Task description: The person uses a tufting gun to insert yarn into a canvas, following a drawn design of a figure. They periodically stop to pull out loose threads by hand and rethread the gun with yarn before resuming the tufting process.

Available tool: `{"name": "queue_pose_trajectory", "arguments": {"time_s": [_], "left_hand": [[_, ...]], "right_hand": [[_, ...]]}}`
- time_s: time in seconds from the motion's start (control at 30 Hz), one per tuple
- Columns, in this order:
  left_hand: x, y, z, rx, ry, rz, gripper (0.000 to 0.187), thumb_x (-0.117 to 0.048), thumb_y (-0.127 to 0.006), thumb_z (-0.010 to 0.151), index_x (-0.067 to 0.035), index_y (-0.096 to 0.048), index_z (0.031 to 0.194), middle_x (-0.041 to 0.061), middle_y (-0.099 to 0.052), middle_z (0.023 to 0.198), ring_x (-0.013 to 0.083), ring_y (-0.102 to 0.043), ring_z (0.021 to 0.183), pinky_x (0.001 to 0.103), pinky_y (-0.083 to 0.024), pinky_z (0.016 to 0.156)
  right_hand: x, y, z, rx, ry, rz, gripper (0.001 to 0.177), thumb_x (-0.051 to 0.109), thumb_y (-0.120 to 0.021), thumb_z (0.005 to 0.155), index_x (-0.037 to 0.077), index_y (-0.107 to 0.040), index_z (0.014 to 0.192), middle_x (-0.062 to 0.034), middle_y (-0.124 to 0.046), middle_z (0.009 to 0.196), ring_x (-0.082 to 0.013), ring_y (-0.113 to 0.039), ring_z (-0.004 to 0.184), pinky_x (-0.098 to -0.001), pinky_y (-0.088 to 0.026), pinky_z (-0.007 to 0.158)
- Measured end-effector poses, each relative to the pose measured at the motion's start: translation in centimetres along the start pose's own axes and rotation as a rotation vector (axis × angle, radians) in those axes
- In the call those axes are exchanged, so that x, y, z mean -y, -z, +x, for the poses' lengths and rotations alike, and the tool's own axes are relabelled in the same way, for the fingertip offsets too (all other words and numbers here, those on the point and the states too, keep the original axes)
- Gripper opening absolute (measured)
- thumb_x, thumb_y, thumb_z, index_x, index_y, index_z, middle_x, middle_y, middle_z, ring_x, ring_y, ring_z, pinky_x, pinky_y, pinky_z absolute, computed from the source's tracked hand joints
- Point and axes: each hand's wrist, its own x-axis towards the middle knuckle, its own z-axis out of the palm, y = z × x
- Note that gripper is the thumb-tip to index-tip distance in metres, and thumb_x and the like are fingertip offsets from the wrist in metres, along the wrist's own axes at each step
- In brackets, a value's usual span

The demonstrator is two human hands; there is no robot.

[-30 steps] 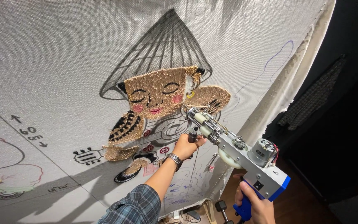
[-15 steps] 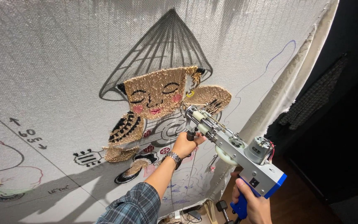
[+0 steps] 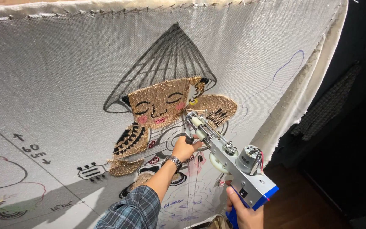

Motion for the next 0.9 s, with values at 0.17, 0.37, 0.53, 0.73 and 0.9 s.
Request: {"name": "queue_pose_trajectory", "arguments": {"time_s": [0.17, 0.37, 0.53, 0.73, 0.9], "left_hand": [[-0.9, 1.0, 0.2, -0.043, 0.086, 0.082, 0.034, -0.033, -0.083, 0.078, -0.012, -0.08, 0.105, 0.006, -0.075, 0.076, 0.0164, -0.068, 0.067, 0.032, -0.053, 0.068], [-0.9, 2.4, 0.2, -0.111, 0.035, 0.207, 0.036, -0.044, -0.079, 0.08, -0.012, -0.081, 0.097, 0.01, -0.072, 0.07, 0.0204, -0.067, 0.064, 0.036, -0.052, 0.064], [-3.2, 3.1, -1.1, -0.187, 0.081, 0.242, 0.038, -0.047, -0.076, 0.083, -0.01, -0.079, 0.092, 0.012, -0.073, 0.071, 0.0244, -0.07, 0.065, 0.038, -0.052, 0.063], [-4.2, 3.3, -1.5, -0.221, 0.111, 0.279, 0.04, -0.048, -0.076, 0.084, -0.008, -0.078, 0.092, 0.014, -0.073, 0.073, 0.0274, -0.071, 0.067, 0.04, -0.052, 0.063], [-4.0, 3.2, -1.0, -0.223, 0.07, 0.223, 0.037, -0.045, -0.075, 0.084, -0.009, -0.079, 0.094, 0.014, -0.075, 0.074, 0.0253, -0.073, 0.068, 0.038, -0.053, 0.065]], "right_hand": [[-1.8, -0.1, 0.5, -0.056, 0.068, -0.16, 0.036, -0.002, -0.085, 0.073, -0.007, -0.071, 0.106, -0.0142, -0.069, 0.072, -0.0199, -0.061, 0.055, -0.0318, -0.048, 0.051], [0.1, -1.4, 0.3, 0.084, 0.231, -0.251, 0.058, -0.002, -0.085, 0.068, -0.004, -0.061, 0.121, -0.012, -0.075, 0.101, -0.0179, -0.071, 0.089, -0.0292, -0.059, 0.075], [-1.9, -1.2, 0.3, 0.069, 0.178, -0.144, 0.05, 0.0, -0.081, 0.074, -0.003, -0.061, 0.12, -0.0119, -0.075, 0.092, -0.0173, -0.071, 0.073, -0.0304, -0.057, 0.065], [-4.0, -1.4, 0.3, -0.003, 0.046, -0.073, 0.036, -0.001, -0.08, 0.074, -0.005, -0.067, 0.108, -0.0115, -0.072, 0.076, -0.0171, -0.061, 0.05, -0.0324, -0.05, 0.047], [-4.0, -1.5, 0.2, 0.025, 0.076, -0.066, 0.031, -0.001, -0.081, 0.076, -0.006, -0.068, 0.104, -0.0104, -0.068, 0.067, -0.0167, -0.06, 0.05, -0.0318, -0.048, 0.047]]}}
